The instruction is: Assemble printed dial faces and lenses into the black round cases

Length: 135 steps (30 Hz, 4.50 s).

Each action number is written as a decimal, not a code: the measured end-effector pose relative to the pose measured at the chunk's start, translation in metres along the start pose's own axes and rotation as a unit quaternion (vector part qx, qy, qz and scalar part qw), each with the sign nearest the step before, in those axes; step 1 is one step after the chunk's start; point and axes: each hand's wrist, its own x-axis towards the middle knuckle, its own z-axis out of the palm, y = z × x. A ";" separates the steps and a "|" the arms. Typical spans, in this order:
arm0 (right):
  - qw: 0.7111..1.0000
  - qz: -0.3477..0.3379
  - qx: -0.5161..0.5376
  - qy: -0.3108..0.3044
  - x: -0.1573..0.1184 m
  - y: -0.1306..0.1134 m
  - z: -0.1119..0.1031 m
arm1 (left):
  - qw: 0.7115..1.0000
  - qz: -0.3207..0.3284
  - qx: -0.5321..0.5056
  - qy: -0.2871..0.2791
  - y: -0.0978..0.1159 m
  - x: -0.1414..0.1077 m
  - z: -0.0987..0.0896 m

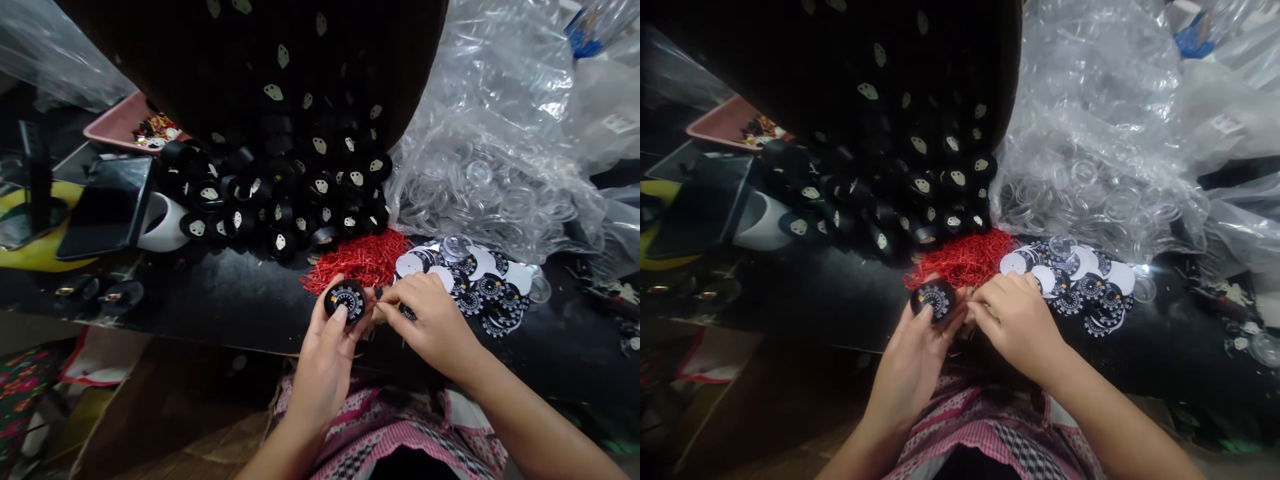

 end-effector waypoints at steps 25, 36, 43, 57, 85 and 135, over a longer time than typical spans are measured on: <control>0.982 0.077 0.171 -0.020 -0.003 -0.015 -0.013 | 0.964 0.076 0.252 -0.029 0.000 -0.006 0.000; 0.985 0.071 0.160 -0.008 -0.006 -0.019 -0.011 | 0.965 0.078 0.248 -0.033 0.003 -0.007 0.003; 0.985 0.095 0.141 -0.014 -0.013 -0.023 -0.003 | 0.931 0.142 0.337 0.006 0.000 -0.009 0.000; 0.997 -0.067 -0.022 0.030 -0.001 -0.014 -0.003 | 0.979 -0.035 0.186 -0.071 0.008 0.002 -0.008; 0.944 0.186 -0.216 0.164 0.002 0.104 -0.060 | 0.994 -0.069 0.070 -0.045 -0.029 0.013 -0.009; 0.992 0.062 -0.090 -0.055 0.009 0.010 -0.004 | 0.763 0.256 0.570 0.163 0.093 0.108 -0.059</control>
